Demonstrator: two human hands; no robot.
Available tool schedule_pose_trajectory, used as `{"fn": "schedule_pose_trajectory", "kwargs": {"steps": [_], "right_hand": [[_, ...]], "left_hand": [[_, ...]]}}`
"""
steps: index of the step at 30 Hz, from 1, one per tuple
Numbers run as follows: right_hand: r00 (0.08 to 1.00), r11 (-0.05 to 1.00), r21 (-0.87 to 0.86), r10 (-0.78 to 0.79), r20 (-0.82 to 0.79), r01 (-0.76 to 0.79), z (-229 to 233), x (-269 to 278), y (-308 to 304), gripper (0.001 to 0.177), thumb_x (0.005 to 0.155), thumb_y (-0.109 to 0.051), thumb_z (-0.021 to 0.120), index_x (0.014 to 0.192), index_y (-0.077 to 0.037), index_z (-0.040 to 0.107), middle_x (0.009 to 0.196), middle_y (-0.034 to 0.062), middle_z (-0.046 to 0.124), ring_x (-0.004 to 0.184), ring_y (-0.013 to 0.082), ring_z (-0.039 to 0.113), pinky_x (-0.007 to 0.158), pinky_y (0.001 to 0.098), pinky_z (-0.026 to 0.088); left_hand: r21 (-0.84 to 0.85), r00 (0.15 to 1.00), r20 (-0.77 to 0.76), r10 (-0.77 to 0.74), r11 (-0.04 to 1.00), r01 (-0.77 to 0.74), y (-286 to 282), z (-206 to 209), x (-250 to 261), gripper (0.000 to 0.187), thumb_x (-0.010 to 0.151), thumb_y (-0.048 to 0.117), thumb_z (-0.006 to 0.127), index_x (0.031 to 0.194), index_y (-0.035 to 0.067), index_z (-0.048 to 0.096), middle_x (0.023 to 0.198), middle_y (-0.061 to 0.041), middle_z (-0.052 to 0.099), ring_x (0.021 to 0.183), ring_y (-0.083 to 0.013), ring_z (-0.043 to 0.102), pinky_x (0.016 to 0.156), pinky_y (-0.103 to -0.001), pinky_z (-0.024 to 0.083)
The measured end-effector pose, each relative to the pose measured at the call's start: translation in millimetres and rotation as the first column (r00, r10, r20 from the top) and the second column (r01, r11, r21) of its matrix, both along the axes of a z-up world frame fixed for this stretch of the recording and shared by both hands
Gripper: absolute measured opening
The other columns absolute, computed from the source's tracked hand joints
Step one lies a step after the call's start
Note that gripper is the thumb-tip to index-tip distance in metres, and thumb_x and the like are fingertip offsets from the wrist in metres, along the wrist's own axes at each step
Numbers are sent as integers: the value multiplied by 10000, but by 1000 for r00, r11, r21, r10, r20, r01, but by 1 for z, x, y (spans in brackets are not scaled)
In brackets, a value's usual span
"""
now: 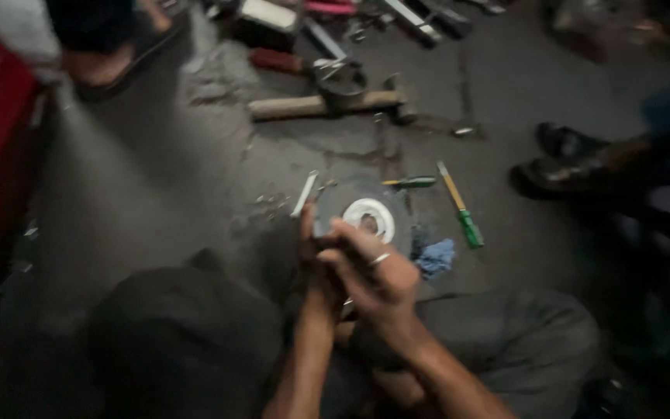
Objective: The person sits on the floor and disassembles a circular mechanical component, removing a cover and a metal grate. They use a screwdriver to manipulate internal parts and then reassemble the component by placing the grate and cover back on.
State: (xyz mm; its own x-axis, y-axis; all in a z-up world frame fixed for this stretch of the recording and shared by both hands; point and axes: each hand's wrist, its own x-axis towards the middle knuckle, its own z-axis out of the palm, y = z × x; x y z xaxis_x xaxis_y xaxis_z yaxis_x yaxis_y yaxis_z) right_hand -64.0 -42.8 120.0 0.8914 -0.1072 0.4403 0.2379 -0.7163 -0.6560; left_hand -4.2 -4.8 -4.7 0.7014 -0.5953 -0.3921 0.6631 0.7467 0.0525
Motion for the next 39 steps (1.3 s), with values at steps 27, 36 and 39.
{"fn": "schedule_pose_trajectory", "kwargs": {"steps": [27, 36, 39], "right_hand": [[929, 965, 16, 258, -266, -263, 32, 28, -16, 438, 925, -87, 746, 1353, -87, 655, 1173, 135, 755, 1047, 241, 767, 897, 317, 595], [979, 890, 455, 122, -163, -36, 48, 21, -28, 405, 962, 30, 700, 1357, -25, 634, 1130, 112, 745, 1056, 187, 740, 928, 298, 620], [986, 867, 496, 32, -163, 54, 41, 29, -33, 368, 967, 39, 677, 1329, 11, 617, 1129, 126, 739, 1061, 200, 747, 950, 305, 628]], "left_hand": [[89, 846, 521, 114, 978, -187, -2, -25, -21, 475, 1106, 424, 405, 1311, 5, 494, 1099, -146, 622, 1059, -265, 648, 965, -413, 540], [-33, 973, 122, 194, 981, -191, 4, 26, -3, 604, 1012, 547, 509, 1368, 63, 566, 1272, -125, 641, 1163, -257, 640, 1004, -410, 528], [-85, 986, 48, 158, 985, -153, 6, 33, 0, 663, 964, 578, 541, 1399, 77, 566, 1299, -125, 642, 1183, -254, 633, 1021, -410, 517]]}}
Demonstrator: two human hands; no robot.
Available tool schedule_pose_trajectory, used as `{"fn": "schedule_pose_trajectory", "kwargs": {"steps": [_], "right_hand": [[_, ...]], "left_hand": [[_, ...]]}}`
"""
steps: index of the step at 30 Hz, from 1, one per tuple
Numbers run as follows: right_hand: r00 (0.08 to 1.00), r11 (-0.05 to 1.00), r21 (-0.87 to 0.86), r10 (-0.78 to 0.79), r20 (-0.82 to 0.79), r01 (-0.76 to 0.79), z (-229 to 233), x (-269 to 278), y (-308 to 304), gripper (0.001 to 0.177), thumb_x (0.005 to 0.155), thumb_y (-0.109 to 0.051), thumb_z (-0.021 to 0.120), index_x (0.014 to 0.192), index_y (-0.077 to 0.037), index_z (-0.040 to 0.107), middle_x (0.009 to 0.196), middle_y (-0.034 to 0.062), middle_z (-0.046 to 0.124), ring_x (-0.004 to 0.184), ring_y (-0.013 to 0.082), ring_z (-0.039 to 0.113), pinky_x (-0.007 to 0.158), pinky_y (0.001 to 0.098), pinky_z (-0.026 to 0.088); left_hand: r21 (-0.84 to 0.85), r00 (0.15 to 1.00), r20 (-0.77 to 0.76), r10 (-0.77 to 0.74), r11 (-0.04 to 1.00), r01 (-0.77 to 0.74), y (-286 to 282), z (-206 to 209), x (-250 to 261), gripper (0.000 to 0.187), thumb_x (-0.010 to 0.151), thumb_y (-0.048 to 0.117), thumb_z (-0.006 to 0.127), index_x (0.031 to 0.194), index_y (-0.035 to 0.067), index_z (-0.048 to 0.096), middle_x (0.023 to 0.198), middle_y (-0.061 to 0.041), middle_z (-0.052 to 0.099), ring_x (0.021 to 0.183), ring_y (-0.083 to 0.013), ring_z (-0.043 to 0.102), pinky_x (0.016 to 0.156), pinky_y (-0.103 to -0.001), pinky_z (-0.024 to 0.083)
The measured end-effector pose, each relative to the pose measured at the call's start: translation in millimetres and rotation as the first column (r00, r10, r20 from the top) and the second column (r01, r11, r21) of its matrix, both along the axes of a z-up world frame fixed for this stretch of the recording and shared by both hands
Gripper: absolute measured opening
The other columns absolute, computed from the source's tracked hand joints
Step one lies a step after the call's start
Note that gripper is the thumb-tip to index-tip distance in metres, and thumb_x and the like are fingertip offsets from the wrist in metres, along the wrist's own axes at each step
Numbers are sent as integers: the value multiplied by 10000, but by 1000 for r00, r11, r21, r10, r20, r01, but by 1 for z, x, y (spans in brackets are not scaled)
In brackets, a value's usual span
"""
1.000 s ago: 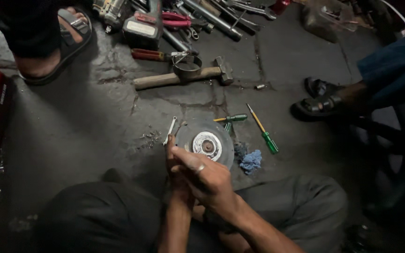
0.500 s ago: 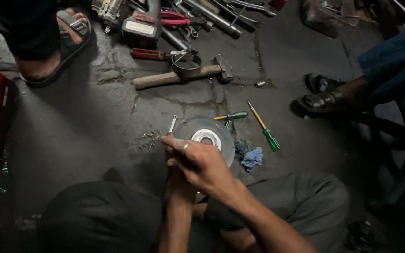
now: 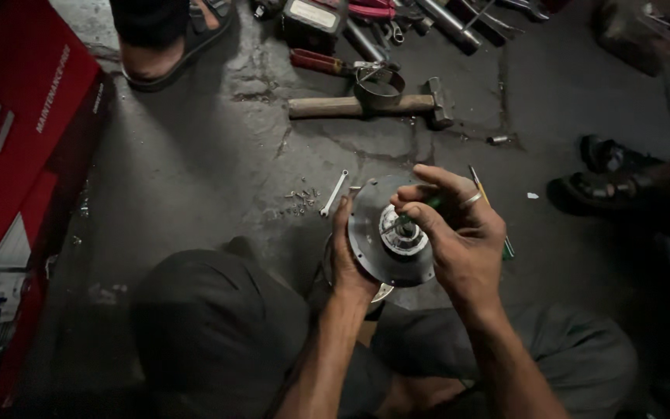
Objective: The person sits on the floor and disassembles a circular mechanical component, removing a cover and a metal grate. They use a screwdriver to manipulate internal parts and then reassemble the component by placing the grate and cover back on.
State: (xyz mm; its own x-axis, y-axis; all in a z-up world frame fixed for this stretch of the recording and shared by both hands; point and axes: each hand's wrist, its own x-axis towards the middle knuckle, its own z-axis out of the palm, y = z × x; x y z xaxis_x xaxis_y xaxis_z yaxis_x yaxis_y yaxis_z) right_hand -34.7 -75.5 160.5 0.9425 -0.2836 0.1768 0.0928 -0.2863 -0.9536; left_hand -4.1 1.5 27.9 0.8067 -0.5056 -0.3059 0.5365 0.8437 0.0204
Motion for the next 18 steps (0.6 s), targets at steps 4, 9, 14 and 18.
{"fn": "schedule_pose_trajectory", "kwargs": {"steps": [4, 9, 14, 18], "right_hand": [[999, 1000, -3, -14, 32, 14, -12, 2, 3, 317, 966, 47, 693, 1276, 24, 628, 1129, 131, 742, 1065, 192, 746, 952, 301, 623], [994, 990, -136, -16, 105, 31, -23, 6, 12, 283, 956, 44, 734, 1226, 28, 651, 1119, 125, 741, 1064, 172, 729, 962, 283, 601], [988, 998, -65, -8, 157, 18, -28, 13, 19, 257, 969, 20, 740, 1209, 17, 651, 1121, 107, 755, 1064, 151, 733, 967, 271, 607], [991, 979, -203, 16, 131, 11, -26, 15, 19, 241, 960, -6, 751, 1189, 7, 677, 1096, 99, 762, 1030, 147, 742, 926, 267, 615]], "left_hand": [[-56, 999, -8, -32, 998, 32, 0, 4, 0, 683, 939, 577, 554, 1425, 97, 556, 1311, -126, 635, 1185, -255, 633, 1023, -404, 524], [-19, 998, 54, -27, 999, 28, 0, 2, -1, 635, 978, 566, 563, 1365, 62, 566, 1289, -132, 626, 1175, -260, 630, 1005, -401, 540], [2, 998, 46, -48, 999, 48, -1, -1, 0, 610, 962, 565, 561, 1329, 79, 598, 1252, -99, 638, 1155, -232, 633, 979, -373, 543], [-20, 998, 32, -61, 998, 61, -1, -3, -1, 585, 959, 550, 574, 1314, 86, 596, 1223, -96, 639, 1134, -227, 628, 949, -353, 543]]}}
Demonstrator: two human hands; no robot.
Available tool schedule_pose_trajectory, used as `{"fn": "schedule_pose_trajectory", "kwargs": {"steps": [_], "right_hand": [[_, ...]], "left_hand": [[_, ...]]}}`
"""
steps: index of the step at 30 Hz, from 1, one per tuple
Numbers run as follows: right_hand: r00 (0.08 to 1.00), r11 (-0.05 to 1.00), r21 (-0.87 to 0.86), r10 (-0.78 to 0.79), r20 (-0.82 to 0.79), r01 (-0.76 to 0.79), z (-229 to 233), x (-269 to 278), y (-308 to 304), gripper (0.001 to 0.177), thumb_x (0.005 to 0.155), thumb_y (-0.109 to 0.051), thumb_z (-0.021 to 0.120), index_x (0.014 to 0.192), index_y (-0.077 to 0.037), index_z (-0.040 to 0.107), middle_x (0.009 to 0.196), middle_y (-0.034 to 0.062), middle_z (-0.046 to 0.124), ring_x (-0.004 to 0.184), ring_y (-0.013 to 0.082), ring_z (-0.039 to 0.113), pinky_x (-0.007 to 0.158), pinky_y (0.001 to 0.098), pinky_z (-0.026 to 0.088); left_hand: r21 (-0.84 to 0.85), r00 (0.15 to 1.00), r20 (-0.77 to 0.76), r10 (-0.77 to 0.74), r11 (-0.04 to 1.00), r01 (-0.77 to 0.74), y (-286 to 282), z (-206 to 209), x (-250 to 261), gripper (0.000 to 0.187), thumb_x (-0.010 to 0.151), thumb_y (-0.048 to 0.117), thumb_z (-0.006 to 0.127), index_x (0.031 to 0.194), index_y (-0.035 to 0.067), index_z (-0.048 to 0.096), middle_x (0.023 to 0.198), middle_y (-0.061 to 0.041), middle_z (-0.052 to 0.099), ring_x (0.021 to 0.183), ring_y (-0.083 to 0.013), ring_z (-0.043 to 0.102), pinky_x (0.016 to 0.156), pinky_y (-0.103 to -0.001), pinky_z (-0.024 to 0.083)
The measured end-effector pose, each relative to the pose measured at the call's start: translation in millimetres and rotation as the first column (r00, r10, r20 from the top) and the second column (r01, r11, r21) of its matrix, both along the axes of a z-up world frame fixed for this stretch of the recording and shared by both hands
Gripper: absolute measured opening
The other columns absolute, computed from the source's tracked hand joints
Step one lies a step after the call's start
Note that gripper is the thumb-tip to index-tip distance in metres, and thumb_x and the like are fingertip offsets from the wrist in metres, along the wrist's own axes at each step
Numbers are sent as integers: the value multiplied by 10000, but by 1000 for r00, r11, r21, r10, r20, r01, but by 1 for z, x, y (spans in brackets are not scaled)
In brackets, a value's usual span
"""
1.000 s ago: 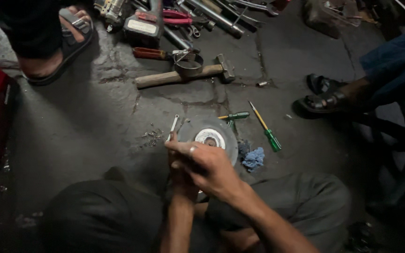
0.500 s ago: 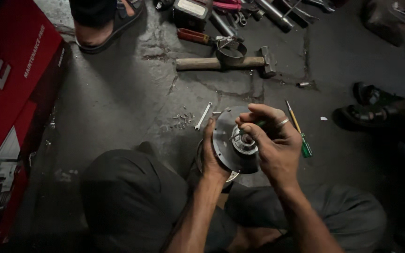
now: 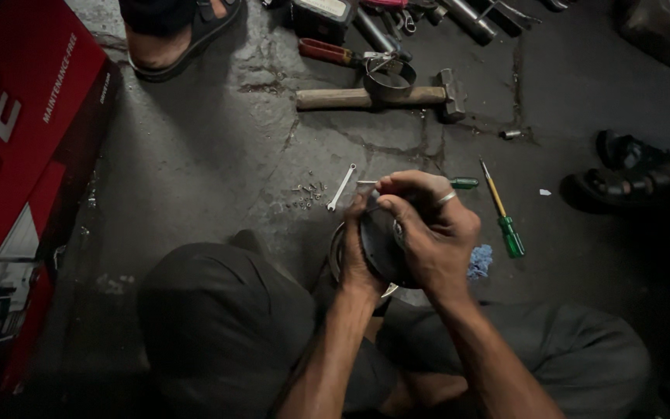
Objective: The person sits on the floor and disassembles a circular mechanical component, removing a cover and a metal grate. They use a screwdriver to manipulate internal parts and then reassemble the component by placing the grate and cover back on.
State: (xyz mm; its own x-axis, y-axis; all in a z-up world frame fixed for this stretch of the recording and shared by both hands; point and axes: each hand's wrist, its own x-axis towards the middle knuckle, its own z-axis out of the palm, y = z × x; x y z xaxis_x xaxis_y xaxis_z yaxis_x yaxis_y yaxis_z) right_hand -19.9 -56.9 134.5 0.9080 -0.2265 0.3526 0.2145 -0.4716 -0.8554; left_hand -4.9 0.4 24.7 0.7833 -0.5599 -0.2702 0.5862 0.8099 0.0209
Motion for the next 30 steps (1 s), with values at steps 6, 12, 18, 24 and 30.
{"fn": "schedule_pose_trajectory", "kwargs": {"steps": [6, 12, 18, 24, 30], "right_hand": [[996, 943, -322, 88, 13, -79, -3, 1, 0, 259, 920, -27, 766, 1173, -13, 714, 1082, 99, 774, 990, 198, 773, 888, 301, 623], [949, 815, -531, 308, 58, -232, -7, -3, 1, 380, 857, 15, 723, 1233, 11, 675, 1188, 169, 735, 1099, 306, 749, 963, 362, 599], [953, 830, -503, 301, 37, -242, -4, -2, 2, 381, 856, 28, 694, 1236, 10, 675, 1188, 165, 736, 1112, 309, 745, 960, 363, 593], [958, 849, -471, 286, 27, -240, 2, -1, 1, 392, 849, 48, 708, 1236, -3, 677, 1184, 149, 738, 1098, 288, 752, 947, 346, 601], [981, 906, -389, 192, 29, -165, 21, -6, 0, 416, 836, 56, 714, 1245, -13, 687, 1158, 119, 756, 1056, 224, 761, 900, 303, 598]], "left_hand": [[-9, 991, 127, 30, 1000, -29, -12, -33, -8, 547, 982, 517, 574, 1301, 73, 583, 1173, -58, 626, 1104, -182, 621, 957, -326, 537], [628, 726, 669, -159, 644, -438, -28, -67, -15, 303, 1069, 322, 543, 1237, 73, 585, 1163, -61, 636, 1081, -171, 634, 920, -325, 529], [630, 489, 674, -554, 86, -772, -19, -62, -12, 199, 970, 204, 606, 1089, 46, 597, 1033, -115, 664, 987, -249, 654, 838, -369, 513], [564, 460, 679, -573, 6, -826, -27, -62, -13, 260, 1021, 219, 526, 1195, 34, 579, 1121, -131, 640, 1061, -250, 634, 908, -375, 513], [299, 951, 306, 31, 946, -127, -13, -31, -7, 461, 951, 410, 527, 1261, 77, 601, 1191, -118, 654, 1112, -261, 633, 940, -410, 521]]}}
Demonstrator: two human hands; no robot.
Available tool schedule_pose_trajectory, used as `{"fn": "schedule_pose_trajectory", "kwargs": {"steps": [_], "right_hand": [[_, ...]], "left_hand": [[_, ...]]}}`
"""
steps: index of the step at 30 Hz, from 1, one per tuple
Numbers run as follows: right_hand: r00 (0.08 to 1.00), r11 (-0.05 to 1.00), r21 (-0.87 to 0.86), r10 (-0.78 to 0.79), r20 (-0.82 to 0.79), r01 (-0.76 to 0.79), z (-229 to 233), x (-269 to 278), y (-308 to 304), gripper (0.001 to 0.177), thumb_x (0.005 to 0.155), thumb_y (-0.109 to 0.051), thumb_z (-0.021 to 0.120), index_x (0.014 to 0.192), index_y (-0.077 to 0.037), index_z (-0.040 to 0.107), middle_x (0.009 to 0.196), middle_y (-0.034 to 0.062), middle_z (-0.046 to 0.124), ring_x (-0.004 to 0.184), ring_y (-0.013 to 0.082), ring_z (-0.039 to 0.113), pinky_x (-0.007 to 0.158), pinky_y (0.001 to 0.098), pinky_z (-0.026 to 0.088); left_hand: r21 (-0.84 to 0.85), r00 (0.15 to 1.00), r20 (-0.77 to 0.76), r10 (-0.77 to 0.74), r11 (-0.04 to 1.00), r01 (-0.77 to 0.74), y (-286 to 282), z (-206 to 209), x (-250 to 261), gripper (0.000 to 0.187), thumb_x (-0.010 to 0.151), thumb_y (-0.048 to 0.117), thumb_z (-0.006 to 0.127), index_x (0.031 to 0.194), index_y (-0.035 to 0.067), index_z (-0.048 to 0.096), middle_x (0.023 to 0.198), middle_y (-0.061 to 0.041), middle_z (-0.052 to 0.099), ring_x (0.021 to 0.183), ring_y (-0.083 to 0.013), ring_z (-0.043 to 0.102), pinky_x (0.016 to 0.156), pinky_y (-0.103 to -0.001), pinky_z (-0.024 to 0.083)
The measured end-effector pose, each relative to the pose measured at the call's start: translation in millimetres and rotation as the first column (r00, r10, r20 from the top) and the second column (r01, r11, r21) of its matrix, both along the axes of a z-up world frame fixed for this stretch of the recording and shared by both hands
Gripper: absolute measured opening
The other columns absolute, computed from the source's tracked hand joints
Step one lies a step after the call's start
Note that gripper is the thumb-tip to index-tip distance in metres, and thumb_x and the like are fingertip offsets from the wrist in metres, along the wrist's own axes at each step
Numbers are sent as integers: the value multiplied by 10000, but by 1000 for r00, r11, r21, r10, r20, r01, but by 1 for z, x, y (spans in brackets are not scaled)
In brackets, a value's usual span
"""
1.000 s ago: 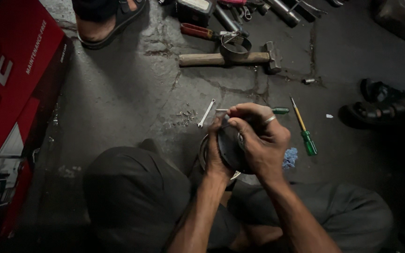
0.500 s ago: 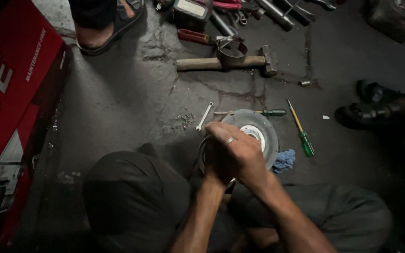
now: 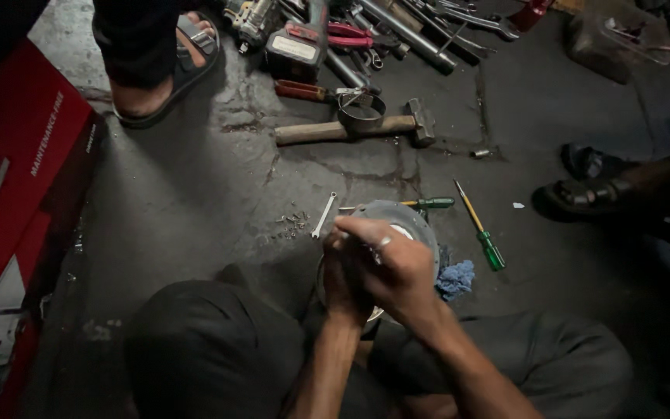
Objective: The person sits on the floor and disassembles a circular mechanical component, removing a cover and a metal grate. They use a screwdriver to manipulate internal parts and then reassemble the component by placing the grate and cover back on.
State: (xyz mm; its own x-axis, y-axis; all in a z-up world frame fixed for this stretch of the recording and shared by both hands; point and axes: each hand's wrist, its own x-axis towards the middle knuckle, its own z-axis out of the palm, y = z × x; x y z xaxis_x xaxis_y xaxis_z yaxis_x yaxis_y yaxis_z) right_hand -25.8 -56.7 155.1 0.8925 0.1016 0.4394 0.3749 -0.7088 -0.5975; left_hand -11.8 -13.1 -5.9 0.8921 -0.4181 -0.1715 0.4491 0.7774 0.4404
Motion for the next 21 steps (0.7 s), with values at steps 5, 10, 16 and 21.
{"fn": "schedule_pose_trajectory", "kwargs": {"steps": [5, 10, 16, 21], "right_hand": [[985, 959, 227, -168, -36, 172, 18, -12, -22, 341, 939, 12, 731, 1270, -18, 656, 1146, 131, 749, 1072, 192, 738, 939, 305, 624], [945, 856, 401, -312, -100, 325, 26, -25, -65, 273, 1009, 35, 646, 1279, 8, 628, 1139, 145, 731, 1086, 211, 732, 978, 334, 630], [933, 839, 414, -349, -90, 354, 14, -41, -93, 267, 1015, 35, 660, 1279, 35, 623, 1135, 140, 720, 1082, 192, 715, 980, 319, 602], [940, 823, 460, -332, -84, 332, 3, -41, -100, 271, 1001, 33, 668, 1269, 37, 621, 1140, 136, 722, 1091, 181, 714, 985, 307, 602]], "left_hand": [[-262, 934, -341, -108, 965, 16, 10, 29, 3, 629, 893, 570, 527, 1315, 113, 619, 1250, -107, 665, 1154, -269, 633, 967, -440, 527], [-304, 902, -417, -111, 952, -23, 8, 32, 7, 633, 919, 573, 545, 1331, 98, 622, 1262, -102, 678, 1164, -275, 633, 996, -448, 530], [-388, 904, -400, -153, 921, -16, 3, 25, 5, 640, 926, 586, 534, 1344, 108, 617, 1282, -103, 670, 1160, -276, 638, 995, -453, 536], [-346, 908, -389, -156, 938, 13, 2, 25, 4, 663, 924, 607, 516, 1349, 109, 617, 1280, -106, 672, 1155, -277, 644, 995, -455, 539]]}}
